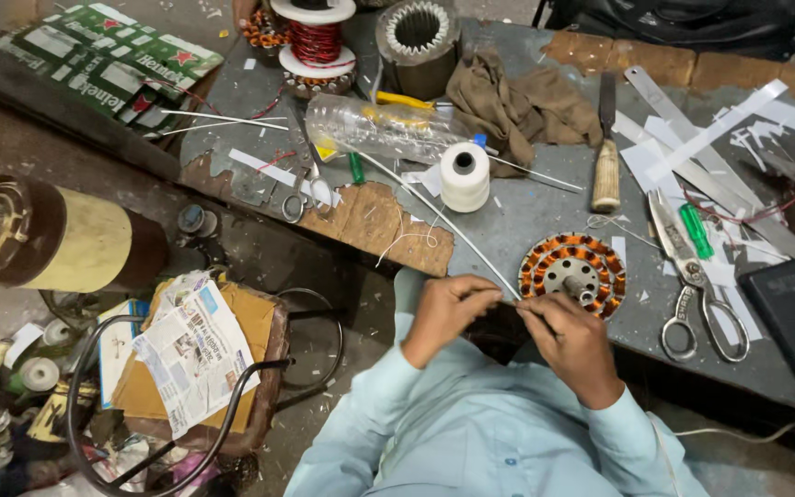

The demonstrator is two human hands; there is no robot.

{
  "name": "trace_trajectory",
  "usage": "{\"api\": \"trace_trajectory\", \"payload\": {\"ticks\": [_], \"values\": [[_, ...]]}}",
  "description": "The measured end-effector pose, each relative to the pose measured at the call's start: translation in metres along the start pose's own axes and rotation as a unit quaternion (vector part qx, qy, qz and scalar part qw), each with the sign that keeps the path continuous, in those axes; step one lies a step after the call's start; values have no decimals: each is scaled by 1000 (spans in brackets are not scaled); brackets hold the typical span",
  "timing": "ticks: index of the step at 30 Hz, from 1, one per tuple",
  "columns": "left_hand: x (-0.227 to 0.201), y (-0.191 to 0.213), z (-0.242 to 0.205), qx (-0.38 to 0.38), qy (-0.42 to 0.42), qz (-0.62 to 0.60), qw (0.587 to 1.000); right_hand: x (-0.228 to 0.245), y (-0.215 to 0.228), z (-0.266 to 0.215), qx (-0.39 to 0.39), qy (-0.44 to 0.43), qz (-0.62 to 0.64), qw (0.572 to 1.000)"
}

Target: The person uses a green-handled screwdriver to tighten or adjust components on a small electrical part with copper windings. They then use scissors to cut a white plastic strip and a match to ignite a small flame near the component.

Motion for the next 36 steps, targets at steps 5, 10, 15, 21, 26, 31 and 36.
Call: {"api": "trace_trajectory", "payload": {"ticks": [5,10,15,21,26,31,36], "values": [[-7,-3,2,47,-196,85,976,-1,-1,-1,-20,47,-31,998],[-8,0,6,144,-217,113,959,-2,-3,1,-37,64,-34,997],[0,-3,3,82,-161,104,978,0,-5,-2,-53,81,-30,995],[2,-4,4,58,-129,65,988,-9,-6,-7,-35,82,-53,995],[-5,-5,5,62,-93,12,994,-14,-7,-9,-67,127,-56,988],[-12,-5,5,94,-156,15,983,-14,-8,-8,-59,119,-51,990],[-11,-4,9,79,-132,48,987,-13,-7,-6,-55,133,-52,988]]}}
Point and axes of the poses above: each hand's wrist, its own z-axis towards the middle knuckle, its own y-axis out of the back of the hand, x = y × z, the point moved 1 cm from there along z, towards the middle knuckle, and after that the axes turned 12 degrees about -y, right-handed, at the moved point
